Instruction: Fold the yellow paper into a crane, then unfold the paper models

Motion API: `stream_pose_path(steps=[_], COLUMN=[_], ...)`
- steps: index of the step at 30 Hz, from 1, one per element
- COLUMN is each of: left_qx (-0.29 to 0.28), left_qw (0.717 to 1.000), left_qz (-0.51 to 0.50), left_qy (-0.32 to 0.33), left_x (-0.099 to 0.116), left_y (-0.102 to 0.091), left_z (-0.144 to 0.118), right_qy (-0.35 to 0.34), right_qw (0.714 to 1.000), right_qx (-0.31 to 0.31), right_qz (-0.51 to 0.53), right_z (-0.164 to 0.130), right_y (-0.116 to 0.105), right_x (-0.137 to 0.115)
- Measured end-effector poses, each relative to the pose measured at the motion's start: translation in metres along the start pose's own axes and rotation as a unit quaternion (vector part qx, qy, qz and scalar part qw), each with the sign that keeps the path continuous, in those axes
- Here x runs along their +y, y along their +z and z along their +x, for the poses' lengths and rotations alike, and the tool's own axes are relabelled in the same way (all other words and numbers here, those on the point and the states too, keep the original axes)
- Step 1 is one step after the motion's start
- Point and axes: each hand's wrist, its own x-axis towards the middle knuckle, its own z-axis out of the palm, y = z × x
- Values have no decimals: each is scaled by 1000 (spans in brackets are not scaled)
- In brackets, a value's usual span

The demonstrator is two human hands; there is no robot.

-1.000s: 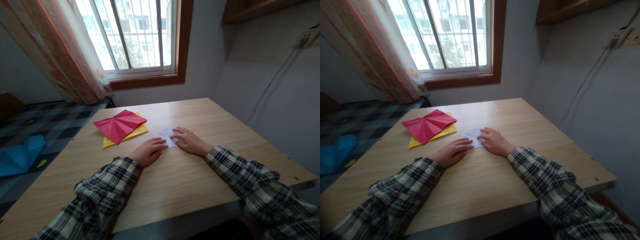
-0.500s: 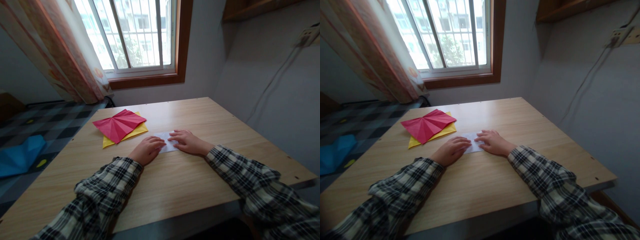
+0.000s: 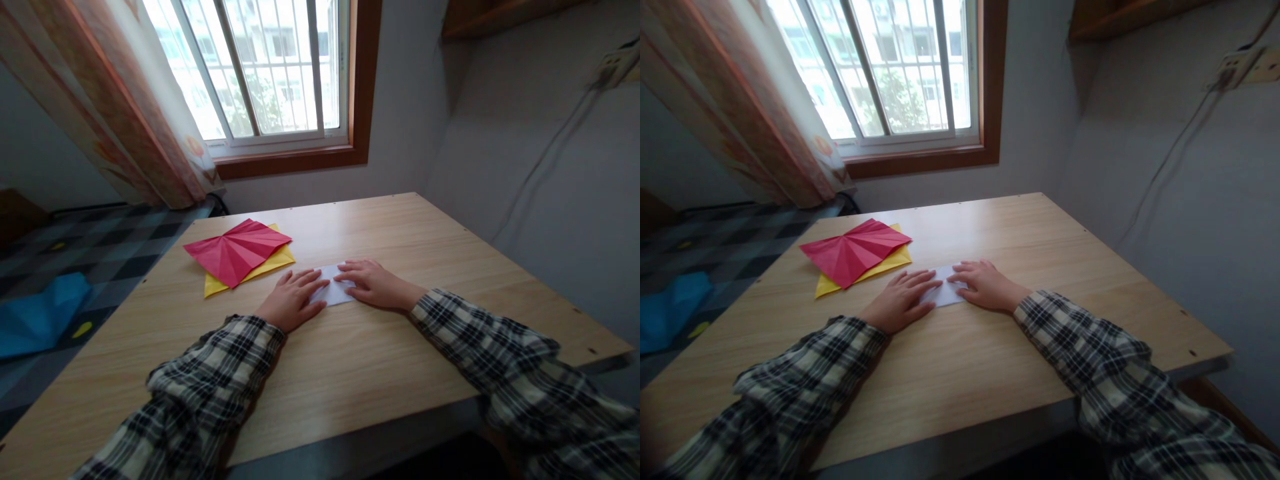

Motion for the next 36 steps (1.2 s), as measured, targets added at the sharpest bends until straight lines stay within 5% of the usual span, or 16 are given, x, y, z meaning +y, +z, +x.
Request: stream_pose_path(steps=[14, 24, 31, 36], left_qx=[-8, 1, -6, -10], left_qw=[1000, 1000, 999, 999], left_qz=[8, 14, 22, 31], left_qy=[-23, -26, -37, -39], left_x=[-1, -4, -1, -2], left_y=[1, 4, 3, 3], left_z=[0, -1, -1, -1], right_qy=[41, -17, -109, -108], right_qw=[998, 995, 993, 991], right_qx=[0, 102, 3, 9], right_qz=[-51, -13, 37, 72], right_z=[1, 0, 1, 0], right_y=[8, 3, 4, 1], right_x=[10, 4, 5, 6])
